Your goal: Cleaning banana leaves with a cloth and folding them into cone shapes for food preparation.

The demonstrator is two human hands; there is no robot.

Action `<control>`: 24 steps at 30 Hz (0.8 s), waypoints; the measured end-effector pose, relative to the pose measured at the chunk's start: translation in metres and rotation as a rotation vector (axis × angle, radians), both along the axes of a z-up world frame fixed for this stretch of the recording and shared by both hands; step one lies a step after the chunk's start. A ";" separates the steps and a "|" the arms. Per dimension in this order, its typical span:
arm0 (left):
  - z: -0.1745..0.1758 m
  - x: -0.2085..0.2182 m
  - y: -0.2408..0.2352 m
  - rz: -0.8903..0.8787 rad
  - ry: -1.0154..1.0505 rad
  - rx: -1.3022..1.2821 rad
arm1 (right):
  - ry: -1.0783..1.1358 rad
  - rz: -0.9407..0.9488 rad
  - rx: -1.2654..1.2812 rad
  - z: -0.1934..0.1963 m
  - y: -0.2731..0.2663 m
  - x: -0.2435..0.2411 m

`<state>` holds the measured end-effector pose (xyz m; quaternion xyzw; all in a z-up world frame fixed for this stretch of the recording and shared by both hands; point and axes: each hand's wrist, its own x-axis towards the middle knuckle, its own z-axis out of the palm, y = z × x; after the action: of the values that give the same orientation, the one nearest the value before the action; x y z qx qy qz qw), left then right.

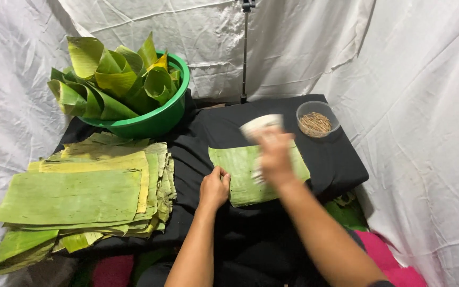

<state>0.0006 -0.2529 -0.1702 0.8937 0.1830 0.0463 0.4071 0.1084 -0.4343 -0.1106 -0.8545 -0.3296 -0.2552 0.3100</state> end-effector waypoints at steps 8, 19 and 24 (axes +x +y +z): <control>0.000 0.000 0.000 -0.008 0.046 0.025 | 0.223 0.046 -0.332 -0.100 0.068 -0.019; -0.003 0.003 -0.004 0.059 0.051 0.006 | 0.209 -0.302 -0.378 -0.122 -0.078 0.070; -0.005 0.006 -0.003 0.052 0.031 0.013 | 0.025 -0.422 -0.243 -0.120 -0.108 0.102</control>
<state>0.0061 -0.2562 -0.1757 0.8918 0.2121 0.0441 0.3972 0.2100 -0.5419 -0.2309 -0.9385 -0.1681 -0.2621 0.1490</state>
